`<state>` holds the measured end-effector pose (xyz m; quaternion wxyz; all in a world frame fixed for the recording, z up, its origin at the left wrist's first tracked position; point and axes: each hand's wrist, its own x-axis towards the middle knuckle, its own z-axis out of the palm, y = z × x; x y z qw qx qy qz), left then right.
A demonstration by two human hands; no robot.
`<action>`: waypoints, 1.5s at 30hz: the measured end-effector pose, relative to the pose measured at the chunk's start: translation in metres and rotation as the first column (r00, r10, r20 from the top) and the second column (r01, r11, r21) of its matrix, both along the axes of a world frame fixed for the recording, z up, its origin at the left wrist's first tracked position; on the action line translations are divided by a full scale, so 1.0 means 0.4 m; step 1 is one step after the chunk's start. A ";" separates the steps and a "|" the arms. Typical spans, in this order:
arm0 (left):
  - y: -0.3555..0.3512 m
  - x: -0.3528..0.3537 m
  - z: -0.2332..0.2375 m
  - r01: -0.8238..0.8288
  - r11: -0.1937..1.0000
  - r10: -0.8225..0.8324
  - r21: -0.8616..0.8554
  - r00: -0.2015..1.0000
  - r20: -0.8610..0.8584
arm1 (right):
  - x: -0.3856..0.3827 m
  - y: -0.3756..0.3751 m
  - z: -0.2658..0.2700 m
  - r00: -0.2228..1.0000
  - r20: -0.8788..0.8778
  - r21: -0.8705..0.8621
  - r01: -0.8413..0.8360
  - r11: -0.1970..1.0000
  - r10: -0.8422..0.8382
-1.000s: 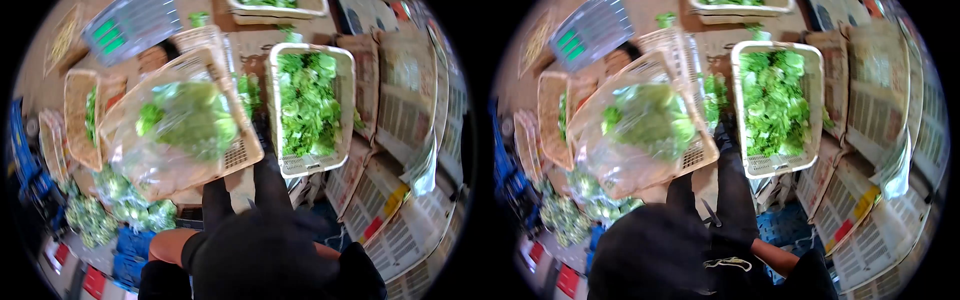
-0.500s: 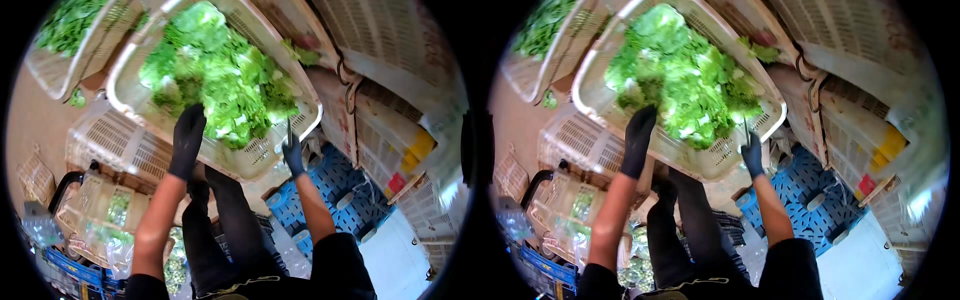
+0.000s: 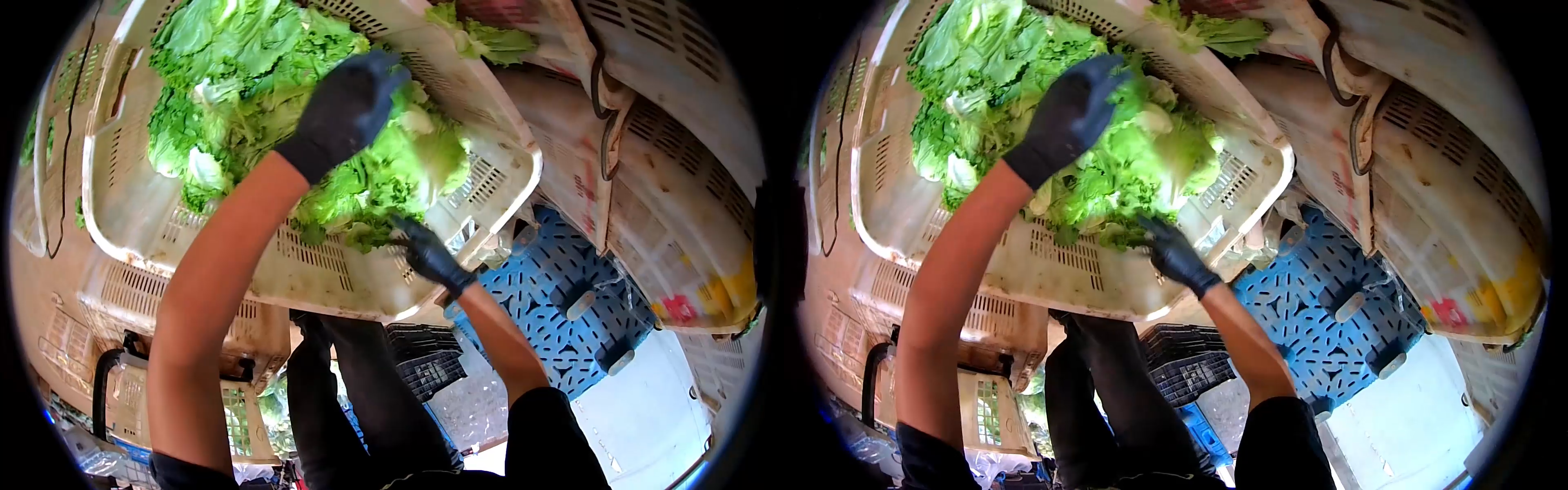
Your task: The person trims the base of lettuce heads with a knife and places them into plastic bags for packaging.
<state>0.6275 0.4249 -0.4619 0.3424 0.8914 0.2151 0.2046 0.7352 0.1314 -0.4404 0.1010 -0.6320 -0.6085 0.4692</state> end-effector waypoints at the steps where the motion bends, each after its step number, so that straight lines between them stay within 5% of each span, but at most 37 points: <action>1: -0.026 0.028 -0.005 0.058 0.989 -0.052 0.134 0.997 -0.052 | -0.003 -0.030 0.024 0.984 -0.087 -0.089 0.145 0.985 -0.153; 2: -0.054 0.051 -0.006 0.140 0.976 -0.111 0.169 0.980 -0.167 | 0.004 -0.064 0.038 0.939 -0.159 -0.191 0.274 0.943 -0.305; 3: -0.071 0.057 -0.029 0.188 0.967 -0.153 0.170 0.968 -0.198 | 0.024 -0.101 0.038 0.860 -0.051 -0.234 0.484 0.843 -0.508; 6: -0.140 0.009 -0.110 0.256 0.967 -0.242 -0.010 0.898 -0.367 | 0.105 -0.073 0.067 0.457 -0.033 -0.121 0.881 0.457 -0.889; 8: -0.217 -0.059 -0.190 0.150 0.987 -0.163 -0.064 0.927 -0.337 | 0.162 -0.036 0.024 0.491 0.032 0.022 0.870 0.492 -0.871; 9: -0.268 -0.122 -0.227 0.039 0.889 -0.135 -0.456 0.974 -0.180 | 0.188 -0.033 -0.034 0.502 0.090 0.041 0.861 0.507 -0.860; 12: -0.361 -0.313 -0.213 0.049 0.857 -0.170 -0.513 0.967 -0.191 | 0.233 0.025 -0.156 0.554 0.119 0.205 0.798 0.566 -0.824; 13: -0.361 -0.356 -0.158 0.208 0.943 -0.301 -0.258 0.863 -0.406 | 0.239 0.049 -0.157 0.340 0.021 -0.067 0.939 0.338 -0.940; 14: -0.363 -0.388 -0.102 0.414 0.910 -0.340 -0.027 0.706 -0.622 | 0.229 0.041 -0.159 0.358 0.022 -0.103 0.930 0.354 -0.934; 15: -0.375 -0.389 -0.053 0.359 0.930 -0.334 -0.081 0.733 -0.593 | 0.218 0.030 -0.157 0.375 0.024 -0.136 0.920 0.368 -0.927; 18: -0.412 -0.333 0.068 0.249 0.832 -0.478 -0.496 0.775 -0.413 | 0.152 -0.048 -0.134 0.416 -0.065 -0.130 0.898 0.421 -0.907; 20: -0.455 -0.264 0.080 -0.017 0.708 -0.248 -0.706 0.930 -0.271 | 0.133 -0.085 -0.081 0.351 -0.196 -0.303 0.867 0.397 -0.916; 21: -0.463 -0.227 0.058 -0.184 0.293 -0.217 -0.938 0.943 -0.253 | 0.136 -0.089 -0.088 0.380 -0.153 -0.279 0.869 0.408 -0.912; 23: -0.550 -0.149 -0.066 -0.145 -0.214 0.136 -0.966 0.975 -0.177 | 0.160 -0.049 -0.138 0.453 -0.022 0.009 0.892 0.453 -0.891; 24: -0.545 -0.093 -0.064 -0.167 -0.368 0.248 -0.915 0.931 -0.270 | 0.173 -0.016 -0.168 0.471 0.049 0.155 0.868 0.472 -0.881; 25: -0.537 -0.035 -0.064 -0.160 -0.514 0.339 -0.843 0.865 -0.370 | 0.186 0.032 -0.181 0.518 0.038 0.033 0.854 0.519 -0.855; 30: -0.568 0.092 -0.179 -0.459 -0.382 0.479 -0.802 0.644 -0.597 | 0.236 0.083 -0.180 0.641 0.013 -0.397 0.708 0.585 -0.767; 31: -0.568 0.085 -0.187 -0.499 -0.293 0.526 -0.816 0.628 -0.573 | 0.223 0.080 -0.137 0.503 -0.089 -0.505 0.722 0.474 -0.860; 32: -0.521 0.064 -0.140 -0.436 -0.388 0.471 -0.812 0.664 -0.581 | 0.207 0.081 -0.097 0.328 -0.153 -0.614 0.708 0.350 -0.932; 34: -0.527 0.017 -0.146 -0.315 -0.363 0.554 -0.877 0.684 -0.475 | 0.180 0.065 -0.036 0.357 -0.142 -0.582 0.725 0.369 -0.923; 35: -0.512 -0.013 -0.129 -0.302 -0.457 0.471 -0.837 0.716 -0.515 | 0.188 0.069 0.000 0.582 -0.061 -0.631 0.607 0.483 -0.811; 38: -0.480 -0.104 -0.076 -0.247 -0.750 0.218 -0.613 0.783 -0.583 | 0.113 0.154 0.194 0.731 0.042 -0.588 0.570 0.575 -0.681; 40: -0.468 -0.154 0.020 0.140 -0.784 0.396 -0.605 0.863 -0.314 | 0.051 0.165 0.287 0.883 -0.069 -0.266 0.433 0.861 -0.465; 42: -0.467 -0.179 0.124 0.441 -0.743 0.594 -0.504 0.781 -0.191 | -0.009 0.171 0.392 0.943 -0.017 -0.163 0.327 0.931 -0.334; 44: -0.475 -0.206 0.217 0.539 -0.675 0.692 -0.504 0.700 -0.179 | -0.071 0.167 0.507 0.909 -0.097 -0.208 0.381 0.901 -0.406; 45: -0.479 -0.219 0.274 0.452 -0.645 0.687 -0.616 0.695 -0.210 | -0.098 0.167 0.575 0.914 -0.101 -0.190 0.371 0.909 -0.394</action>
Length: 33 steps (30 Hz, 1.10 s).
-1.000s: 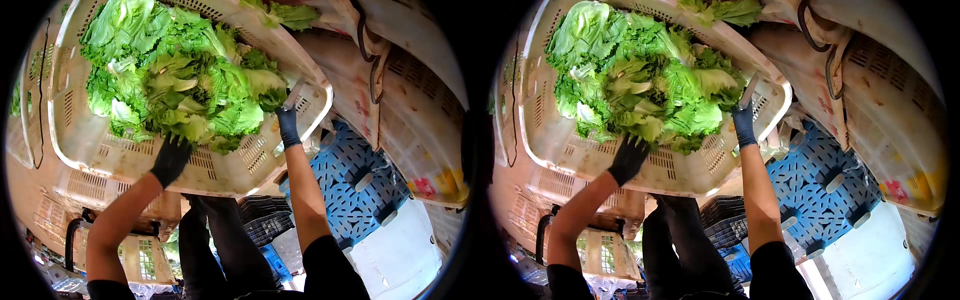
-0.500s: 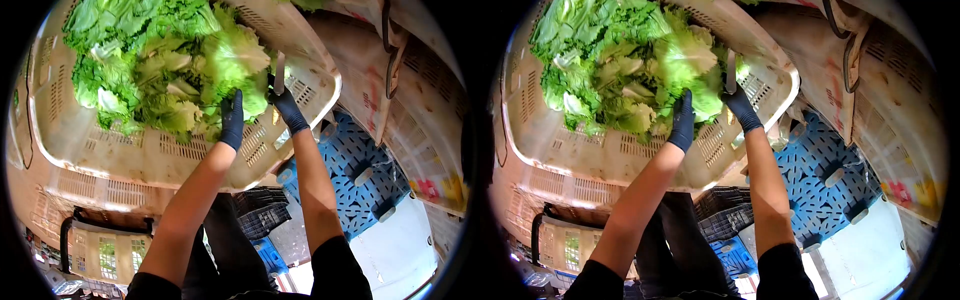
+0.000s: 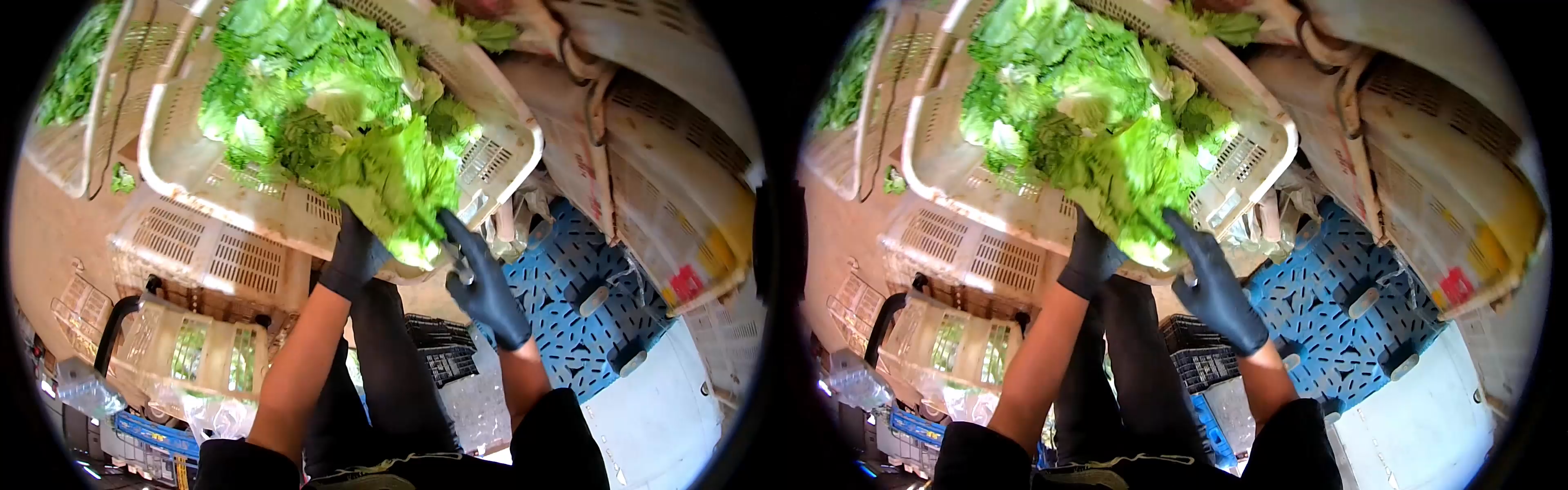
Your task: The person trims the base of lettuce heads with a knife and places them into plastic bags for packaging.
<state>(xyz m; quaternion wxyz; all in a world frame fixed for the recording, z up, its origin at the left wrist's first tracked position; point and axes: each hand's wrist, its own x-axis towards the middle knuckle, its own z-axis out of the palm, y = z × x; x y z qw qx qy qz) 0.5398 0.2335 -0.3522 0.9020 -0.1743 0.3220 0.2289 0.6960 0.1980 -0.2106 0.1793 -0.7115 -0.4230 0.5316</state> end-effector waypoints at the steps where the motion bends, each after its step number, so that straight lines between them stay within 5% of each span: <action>1: 0.012 -0.011 0.081 0.025 0.997 -0.015 0.078 0.992 -0.123 | -0.024 -0.001 0.072 1.000 0.005 0.021 -0.016 1.000 0.016; 4: -0.034 -0.073 0.231 0.073 0.895 0.080 0.441 0.945 -0.318 | -0.105 -0.078 0.295 0.995 0.090 0.283 -0.071 0.957 0.047; 6: -0.025 -0.115 0.364 0.120 0.819 0.136 0.561 0.910 -0.392 | -0.187 -0.159 0.441 0.918 -0.129 0.497 0.386 0.777 -0.374; 7: -0.007 -0.136 0.443 0.146 0.776 0.160 0.613 0.896 -0.415 | -0.217 -0.167 0.512 0.767 -0.278 0.509 0.629 0.588 -0.579; 9: 0.027 -0.194 0.630 0.186 0.708 0.177 0.682 0.887 -0.426 | -0.248 -0.101 0.718 0.375 -0.677 0.103 0.901 0.422 -0.634; 10: 0.035 -0.226 0.735 0.208 0.671 0.179 0.712 0.886 -0.428 | -0.245 -0.098 0.771 0.119 -0.797 -0.211 0.863 0.459 -0.592; 12: 0.056 -0.299 0.933 0.261 0.578 0.157 0.773 0.894 -0.419 | -0.251 -0.141 0.811 -0.046 -0.820 -0.446 0.676 0.586 -0.571; 14: 0.082 -0.368 1.110 0.307 0.464 0.122 0.831 0.907 -0.403 | -0.275 -0.125 0.855 -0.187 -0.930 -0.365 0.564 0.741 -0.316; 17: 0.104 -0.454 1.307 0.365 0.322 0.016 0.873 0.920 -0.391 | -0.323 -0.085 1.022 -0.101 -0.911 -0.383 0.562 0.733 -0.399; 18: 0.109 -0.475 1.338 0.383 0.309 -0.026 0.870 0.918 -0.395 | -0.328 -0.088 1.023 -0.017 -0.971 -0.204 0.578 0.790 -0.238; 20: 0.095 -0.520 1.379 0.425 0.297 -0.112 0.855 0.905 -0.410 | -0.335 -0.076 1.050 0.207 -0.962 -0.061 0.476 0.877 -0.179; 23: 0.040 -0.573 1.385 0.469 0.399 -0.226 0.788 0.883 -0.411 | -0.382 -0.065 1.091 0.584 -0.811 0.170 0.290 0.942 -0.033; 27: -0.107 -0.628 1.358 0.567 0.600 -0.378 0.565 0.823 -0.423 | -0.429 -0.138 1.095 0.666 -0.730 0.282 0.089 0.955 0.153; 30: -0.195 -0.695 1.293 0.430 0.791 -0.390 0.436 0.902 -0.183 | -0.408 -0.188 1.097 0.926 -0.264 0.588 -0.068 0.806 0.271; 32: -0.222 -0.705 1.382 0.496 0.775 -0.330 0.391 0.846 -0.419 | -0.371 -0.203 1.139 0.943 0.018 0.548 -0.286 0.786 0.331; 33: -0.237 -0.711 1.427 0.531 0.769 -0.302 0.356 0.793 -0.529 | -0.358 -0.210 1.154 0.915 0.019 0.561 -0.344 0.753 0.403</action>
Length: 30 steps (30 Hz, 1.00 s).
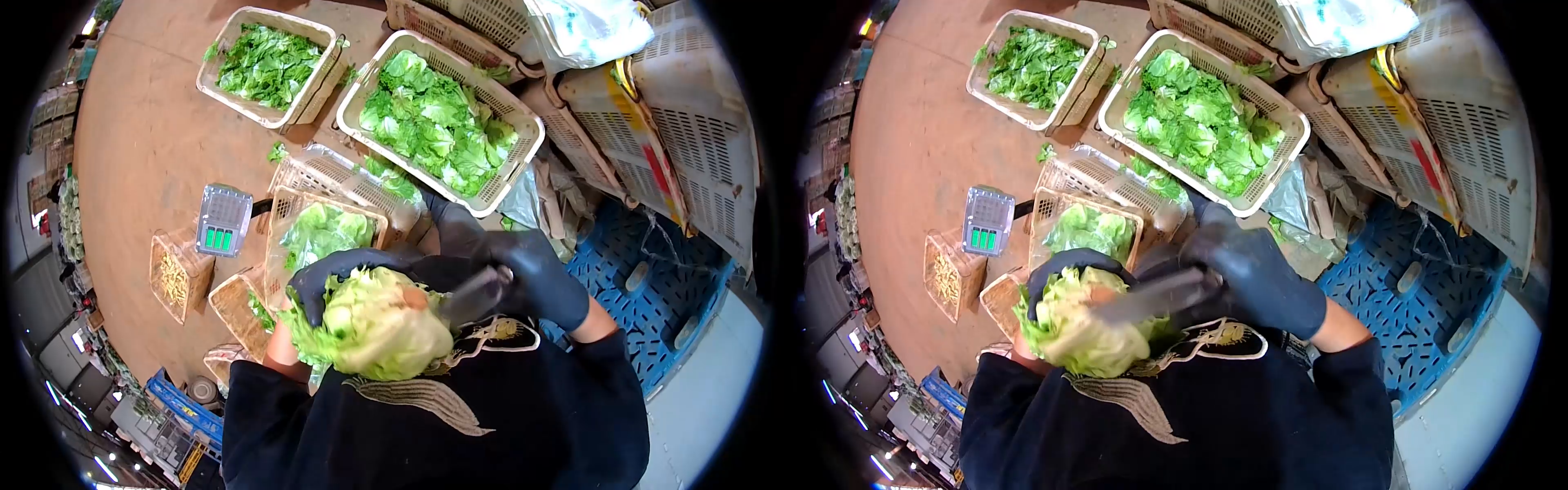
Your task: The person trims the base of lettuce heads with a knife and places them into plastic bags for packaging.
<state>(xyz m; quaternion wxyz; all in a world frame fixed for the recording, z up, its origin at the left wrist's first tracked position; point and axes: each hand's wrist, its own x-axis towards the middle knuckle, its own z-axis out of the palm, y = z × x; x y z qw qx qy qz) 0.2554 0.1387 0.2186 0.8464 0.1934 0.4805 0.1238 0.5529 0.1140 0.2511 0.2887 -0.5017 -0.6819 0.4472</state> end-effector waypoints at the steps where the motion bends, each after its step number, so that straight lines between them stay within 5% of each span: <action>1: 0.019 0.033 0.036 -0.001 1.000 0.003 -0.011 0.983 0.181 | 0.010 -0.011 0.014 0.997 -0.004 0.013 -0.080 0.997 0.080; 3: 0.065 0.072 0.061 0.079 0.983 -0.136 0.166 0.921 0.365 | 0.016 -0.025 0.044 0.980 -0.011 0.037 -0.197 0.980 0.197; 6: 0.095 0.089 0.083 0.232 0.805 -0.431 0.546 0.861 0.271 | 0.020 -0.029 0.088 0.965 0.035 -0.012 -0.261 0.965 0.261; 13: 0.107 0.104 0.136 0.409 0.575 -0.611 0.709 0.791 0.039 | 0.026 -0.038 0.104 0.966 0.107 0.028 -0.239 0.971 0.234; 16: 0.153 0.120 0.111 0.400 0.381 -0.781 0.834 0.622 0.058 | 0.054 -0.052 0.017 0.931 0.364 -0.229 0.063 0.971 0.026; 18: 0.163 0.151 0.109 0.250 0.274 -0.819 0.929 0.566 0.090 | 0.135 -0.114 -0.156 0.954 0.254 -0.246 0.221 0.944 -0.157; 22: 0.143 0.117 0.056 0.378 0.721 -0.582 0.581 0.785 0.211 | 0.065 -0.114 -0.032 0.858 -0.327 -0.344 0.282 0.896 -0.396; 25: 0.139 0.136 -0.014 0.292 0.833 -0.443 0.470 0.860 0.252 | 0.000 -0.073 -0.005 0.938 -0.257 -0.066 0.223 0.973 -0.233; 26: 0.142 0.135 -0.031 0.271 0.869 -0.405 0.414 0.870 0.280 | -0.011 -0.067 0.001 0.956 -0.143 -0.147 0.234 0.961 -0.255; 27: 0.148 0.138 -0.048 0.240 0.903 -0.364 0.356 0.868 0.338 | -0.012 -0.051 0.011 0.830 -0.362 -0.432 0.255 0.865 -0.425; 29: 0.147 0.145 -0.084 0.167 0.972 -0.225 0.166 0.863 0.452 | 0.008 -0.010 0.023 0.747 -0.427 -0.475 0.294 0.830 -0.509; 30: 0.132 0.142 -0.082 0.092 0.983 -0.011 -0.160 0.894 0.449 | 0.039 0.007 0.016 0.738 -0.439 -0.537 0.242 0.808 -0.512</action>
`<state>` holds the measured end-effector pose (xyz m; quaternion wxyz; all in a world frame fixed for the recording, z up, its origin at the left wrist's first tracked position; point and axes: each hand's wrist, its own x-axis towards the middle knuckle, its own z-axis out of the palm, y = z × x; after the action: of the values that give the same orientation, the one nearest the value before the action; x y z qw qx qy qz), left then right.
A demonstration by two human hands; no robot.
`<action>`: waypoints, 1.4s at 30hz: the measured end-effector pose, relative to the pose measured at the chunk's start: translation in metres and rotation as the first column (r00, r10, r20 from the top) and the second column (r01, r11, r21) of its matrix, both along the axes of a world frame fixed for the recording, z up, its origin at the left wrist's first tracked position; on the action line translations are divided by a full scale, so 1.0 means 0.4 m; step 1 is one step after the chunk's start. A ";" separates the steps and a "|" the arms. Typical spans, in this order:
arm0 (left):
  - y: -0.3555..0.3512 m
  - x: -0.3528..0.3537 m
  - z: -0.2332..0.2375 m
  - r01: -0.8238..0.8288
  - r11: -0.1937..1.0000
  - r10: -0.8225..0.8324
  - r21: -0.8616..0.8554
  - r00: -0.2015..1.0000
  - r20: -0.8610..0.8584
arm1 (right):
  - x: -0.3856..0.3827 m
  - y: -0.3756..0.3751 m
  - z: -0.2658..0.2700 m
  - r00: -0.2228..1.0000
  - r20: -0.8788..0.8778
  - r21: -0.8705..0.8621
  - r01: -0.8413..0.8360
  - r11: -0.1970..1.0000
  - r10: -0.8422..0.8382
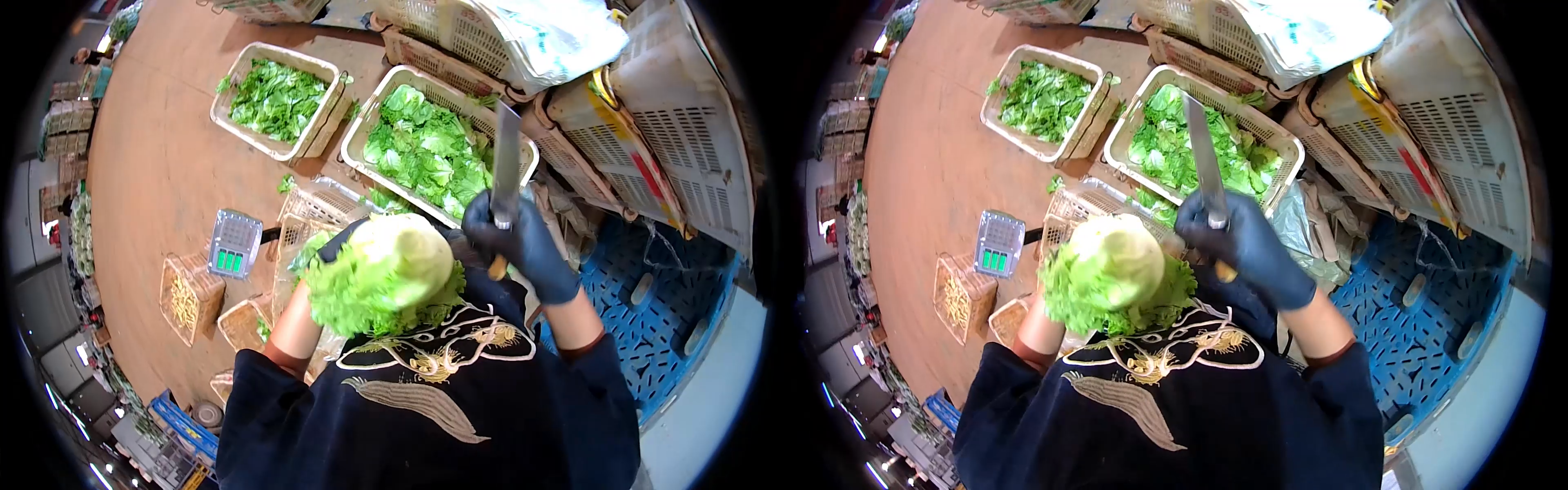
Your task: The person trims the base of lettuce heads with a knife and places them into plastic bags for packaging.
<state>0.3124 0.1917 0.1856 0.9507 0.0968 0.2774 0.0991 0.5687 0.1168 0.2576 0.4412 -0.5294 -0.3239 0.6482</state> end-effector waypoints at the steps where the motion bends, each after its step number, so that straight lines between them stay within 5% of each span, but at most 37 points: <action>1: -0.009 0.001 -0.060 -0.081 0.993 0.087 0.082 0.993 -0.075 | 0.020 0.021 0.010 0.993 0.061 -0.016 -0.096 0.995 0.097; 4: 0.003 0.026 -0.112 -0.168 0.961 0.184 0.220 0.981 -0.054 | -0.006 0.034 -0.012 0.949 0.241 0.135 -0.242 0.961 0.205; 5: 0.014 0.037 -0.100 -0.168 0.959 0.173 0.227 0.985 0.000 | -0.018 0.039 -0.024 0.865 0.475 0.218 -0.297 0.930 0.165; 12: 0.056 0.109 -0.085 -0.230 0.932 0.185 0.279 0.966 0.181 | 0.042 0.153 -0.009 0.948 0.094 -0.004 -0.304 0.953 0.303; 18: 0.041 0.180 -0.103 -0.236 0.931 0.175 0.276 0.957 0.230 | 0.118 0.158 0.026 0.947 0.006 0.061 -0.322 0.945 0.322; 20: 0.046 0.183 -0.101 -0.206 0.935 0.143 0.289 0.964 0.225 | 0.123 0.146 0.060 0.920 0.202 -0.014 -0.341 0.940 0.336; 25: 0.050 0.173 -0.089 -0.131 0.942 0.073 0.308 0.979 0.192 | 0.138 0.113 0.129 0.636 0.627 -0.136 -0.479 0.867 0.450; 29: 0.060 0.154 -0.066 -0.114 0.939 0.055 0.323 0.981 0.186 | 0.142 0.127 0.185 0.390 0.677 -0.229 -0.695 0.682 0.624; 37: 0.020 0.212 -0.081 -0.200 0.941 0.130 0.272 0.958 0.255 | 0.147 0.167 0.136 0.757 0.142 -0.155 -0.619 0.770 0.637; 42: 0.008 0.208 -0.087 -0.254 0.936 0.189 0.242 0.947 0.261 | 0.180 0.173 0.128 0.755 0.021 -0.144 -0.646 0.749 0.655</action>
<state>0.3955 0.1948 0.1508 0.9368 0.1824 0.1565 0.2544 0.6406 0.1862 0.3089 0.1414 -0.4329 -0.4609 0.7617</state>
